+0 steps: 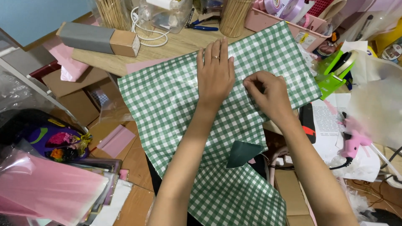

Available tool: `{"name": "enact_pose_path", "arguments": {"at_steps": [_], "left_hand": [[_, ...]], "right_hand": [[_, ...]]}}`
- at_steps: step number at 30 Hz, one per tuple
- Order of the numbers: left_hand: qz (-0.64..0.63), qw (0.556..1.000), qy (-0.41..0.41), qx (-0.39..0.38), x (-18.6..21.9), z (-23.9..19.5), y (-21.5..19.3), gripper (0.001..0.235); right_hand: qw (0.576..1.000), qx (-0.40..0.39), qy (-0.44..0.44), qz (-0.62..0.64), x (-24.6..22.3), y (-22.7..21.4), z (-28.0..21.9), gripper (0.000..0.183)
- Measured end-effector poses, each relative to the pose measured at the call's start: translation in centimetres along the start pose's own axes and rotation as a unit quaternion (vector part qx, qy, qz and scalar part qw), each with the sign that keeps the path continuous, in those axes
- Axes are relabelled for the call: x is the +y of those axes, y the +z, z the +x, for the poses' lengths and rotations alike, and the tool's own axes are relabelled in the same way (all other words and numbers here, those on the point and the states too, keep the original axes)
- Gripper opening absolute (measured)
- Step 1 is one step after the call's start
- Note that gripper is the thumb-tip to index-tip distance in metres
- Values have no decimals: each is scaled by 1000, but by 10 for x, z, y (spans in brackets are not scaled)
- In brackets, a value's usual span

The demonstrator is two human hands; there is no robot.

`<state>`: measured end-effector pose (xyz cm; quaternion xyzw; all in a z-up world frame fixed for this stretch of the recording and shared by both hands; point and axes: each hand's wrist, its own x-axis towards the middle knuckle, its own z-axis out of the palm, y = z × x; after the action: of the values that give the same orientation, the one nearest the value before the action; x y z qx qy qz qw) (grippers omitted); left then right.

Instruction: The person wraps a rectangular box with green-and-white checkered paper, folds and trims the edges, and secures the seams with tape. The box is rotated to wrap each side and the ends are folded neatly.

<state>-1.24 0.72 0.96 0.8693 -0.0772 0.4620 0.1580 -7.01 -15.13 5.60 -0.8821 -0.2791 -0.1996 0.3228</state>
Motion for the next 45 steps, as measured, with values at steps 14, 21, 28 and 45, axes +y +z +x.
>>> {"name": "enact_pose_path", "arguments": {"at_steps": [14,21,28,45], "left_hand": [[18,1000,-4,0,-1,1,11,45],[30,1000,-3,0,-1,1,12,45],[49,999,-2,6,-1,0,15,45],[-27,999,1,27,4,-1,-7,12]], "right_hand": [[979,75,-155,-110,9,13,-12,12],[994,9,-89,-62,9,-2,-32,11],[995,-2,-83,-53,20,-13,-58,12],[985,0,76,158,-5,-25,-19,11]]}}
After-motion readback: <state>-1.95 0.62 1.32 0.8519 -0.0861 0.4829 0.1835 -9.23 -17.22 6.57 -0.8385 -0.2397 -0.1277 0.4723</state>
